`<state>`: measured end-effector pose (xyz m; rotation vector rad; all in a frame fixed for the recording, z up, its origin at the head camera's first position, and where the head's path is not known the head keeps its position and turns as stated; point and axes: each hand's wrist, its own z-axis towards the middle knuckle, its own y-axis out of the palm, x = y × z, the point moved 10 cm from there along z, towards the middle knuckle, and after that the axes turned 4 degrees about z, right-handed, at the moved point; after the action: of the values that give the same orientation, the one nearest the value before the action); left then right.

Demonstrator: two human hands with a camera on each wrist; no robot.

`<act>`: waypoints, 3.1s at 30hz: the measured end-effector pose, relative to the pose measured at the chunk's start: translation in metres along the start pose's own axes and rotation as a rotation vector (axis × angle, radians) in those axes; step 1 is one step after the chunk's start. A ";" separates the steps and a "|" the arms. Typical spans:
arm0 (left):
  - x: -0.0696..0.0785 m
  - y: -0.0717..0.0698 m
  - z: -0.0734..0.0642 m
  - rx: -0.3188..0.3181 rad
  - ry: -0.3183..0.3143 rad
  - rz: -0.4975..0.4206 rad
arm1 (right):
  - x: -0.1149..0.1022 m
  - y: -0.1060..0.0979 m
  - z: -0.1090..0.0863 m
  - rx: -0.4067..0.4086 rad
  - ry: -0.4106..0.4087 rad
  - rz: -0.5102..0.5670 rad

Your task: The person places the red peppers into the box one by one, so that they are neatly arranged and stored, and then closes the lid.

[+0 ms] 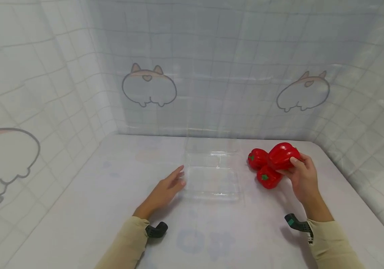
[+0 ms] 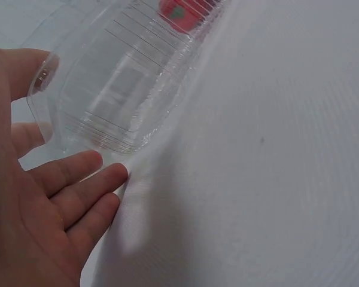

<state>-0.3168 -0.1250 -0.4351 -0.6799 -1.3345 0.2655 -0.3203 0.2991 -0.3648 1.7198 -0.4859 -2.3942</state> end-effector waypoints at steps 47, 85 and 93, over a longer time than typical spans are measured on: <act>0.001 0.001 -0.001 0.088 0.005 -0.066 | 0.015 0.075 0.010 -0.186 0.085 -0.320; 0.002 0.002 -0.003 0.093 0.018 -0.054 | 0.041 0.106 0.023 -0.371 0.329 -0.634; 0.002 0.003 -0.003 0.093 0.020 -0.061 | 0.049 0.109 0.024 -0.373 0.371 -0.695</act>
<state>-0.3131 -0.1228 -0.4352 -0.5616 -1.3133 0.2692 -0.3662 0.1859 -0.3637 2.3120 0.6706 -2.2199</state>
